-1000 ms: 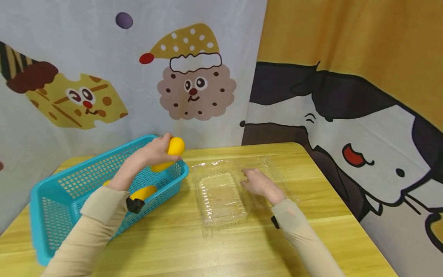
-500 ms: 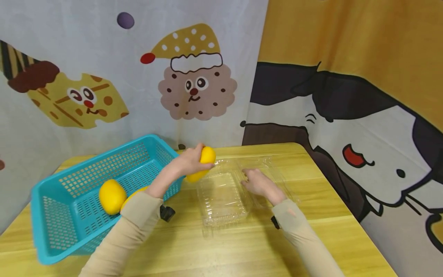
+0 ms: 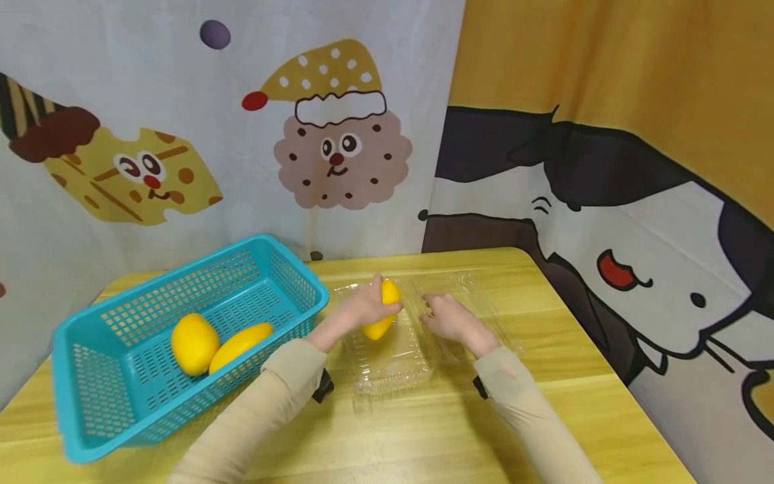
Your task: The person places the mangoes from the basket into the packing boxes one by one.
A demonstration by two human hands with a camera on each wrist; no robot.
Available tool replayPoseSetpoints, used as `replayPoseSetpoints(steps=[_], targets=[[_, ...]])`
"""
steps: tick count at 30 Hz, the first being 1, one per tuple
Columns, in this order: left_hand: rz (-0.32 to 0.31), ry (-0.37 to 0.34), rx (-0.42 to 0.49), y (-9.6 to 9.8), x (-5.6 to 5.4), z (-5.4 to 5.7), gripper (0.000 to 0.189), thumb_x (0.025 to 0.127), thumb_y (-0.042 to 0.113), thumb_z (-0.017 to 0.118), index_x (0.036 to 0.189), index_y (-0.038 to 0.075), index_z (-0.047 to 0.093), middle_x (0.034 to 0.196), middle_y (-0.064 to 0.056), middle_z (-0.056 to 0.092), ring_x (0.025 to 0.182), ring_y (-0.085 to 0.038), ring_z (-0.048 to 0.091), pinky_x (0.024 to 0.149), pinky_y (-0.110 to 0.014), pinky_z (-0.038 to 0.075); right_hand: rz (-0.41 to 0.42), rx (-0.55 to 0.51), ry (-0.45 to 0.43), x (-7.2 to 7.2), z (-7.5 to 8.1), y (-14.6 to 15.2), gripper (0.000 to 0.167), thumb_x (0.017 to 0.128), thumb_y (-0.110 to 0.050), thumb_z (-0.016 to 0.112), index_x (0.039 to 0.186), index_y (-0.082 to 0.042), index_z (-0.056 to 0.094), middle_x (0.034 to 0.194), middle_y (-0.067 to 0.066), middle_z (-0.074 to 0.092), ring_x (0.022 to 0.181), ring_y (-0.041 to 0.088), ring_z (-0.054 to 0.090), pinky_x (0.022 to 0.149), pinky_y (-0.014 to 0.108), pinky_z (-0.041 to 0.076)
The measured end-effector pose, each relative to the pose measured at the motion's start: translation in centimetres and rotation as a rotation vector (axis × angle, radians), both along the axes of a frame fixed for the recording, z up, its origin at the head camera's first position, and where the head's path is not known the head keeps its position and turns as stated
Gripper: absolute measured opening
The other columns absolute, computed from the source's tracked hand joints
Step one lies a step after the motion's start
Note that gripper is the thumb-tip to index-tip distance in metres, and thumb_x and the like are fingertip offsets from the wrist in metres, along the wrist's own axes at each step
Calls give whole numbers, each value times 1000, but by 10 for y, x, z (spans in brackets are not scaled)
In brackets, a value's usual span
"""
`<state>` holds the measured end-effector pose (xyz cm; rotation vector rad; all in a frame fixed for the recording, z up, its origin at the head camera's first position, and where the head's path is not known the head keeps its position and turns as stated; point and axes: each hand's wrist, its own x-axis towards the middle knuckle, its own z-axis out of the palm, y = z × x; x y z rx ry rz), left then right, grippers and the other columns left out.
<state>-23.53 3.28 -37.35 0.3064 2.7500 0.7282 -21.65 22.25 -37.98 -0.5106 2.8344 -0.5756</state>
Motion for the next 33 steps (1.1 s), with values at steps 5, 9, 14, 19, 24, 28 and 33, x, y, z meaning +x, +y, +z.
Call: replayPoseSetpoints(steps=[5,9,14,19,24,28,33], targets=[[15,-68,19,8,1,-12,89,89,45,59,152,5,10,101,-18,62,62,-17,55,56,-28,48,6,3,25,0,-1,0,46,93,-12,54,132,13,46,123,33,57,103,37,64,85,44,55],[7,-73,-9,12,2,-16,86,91,47,57,152,5,12,98,-17,61,62,-17,55,58,-28,48,0,2,20,0,-2,1,47,94,-13,54,133,12,45,124,32,57,104,37,64,87,45,54],[-8,-58,-48,14,3,-19,80,92,50,53,148,3,20,115,-22,59,78,-22,56,73,-33,51,-8,3,8,1,0,1,47,94,-14,53,133,12,45,125,32,57,105,38,63,87,45,54],[-5,-67,-29,16,3,-18,71,95,47,49,145,3,26,105,-19,61,74,-22,59,66,-32,51,-5,-1,12,1,-1,1,47,94,-13,54,133,12,45,124,31,57,105,37,63,87,45,54],[-20,-57,1,17,5,-8,60,99,37,45,146,3,29,127,-21,56,99,-25,60,85,-36,52,3,-4,20,0,-1,1,46,93,-11,54,132,13,46,123,33,57,103,37,64,86,44,54],[-61,-49,-71,14,6,2,58,99,34,46,147,5,31,136,-19,52,101,-24,58,91,-37,50,-1,-5,14,0,-2,1,46,93,-11,54,131,13,46,123,33,57,103,37,64,86,44,54],[-125,-16,-169,8,8,13,54,98,34,48,143,6,39,131,-15,58,94,-21,58,89,-35,51,-1,-5,10,0,-2,1,46,93,-11,55,131,13,46,123,33,57,103,37,64,86,44,55]])
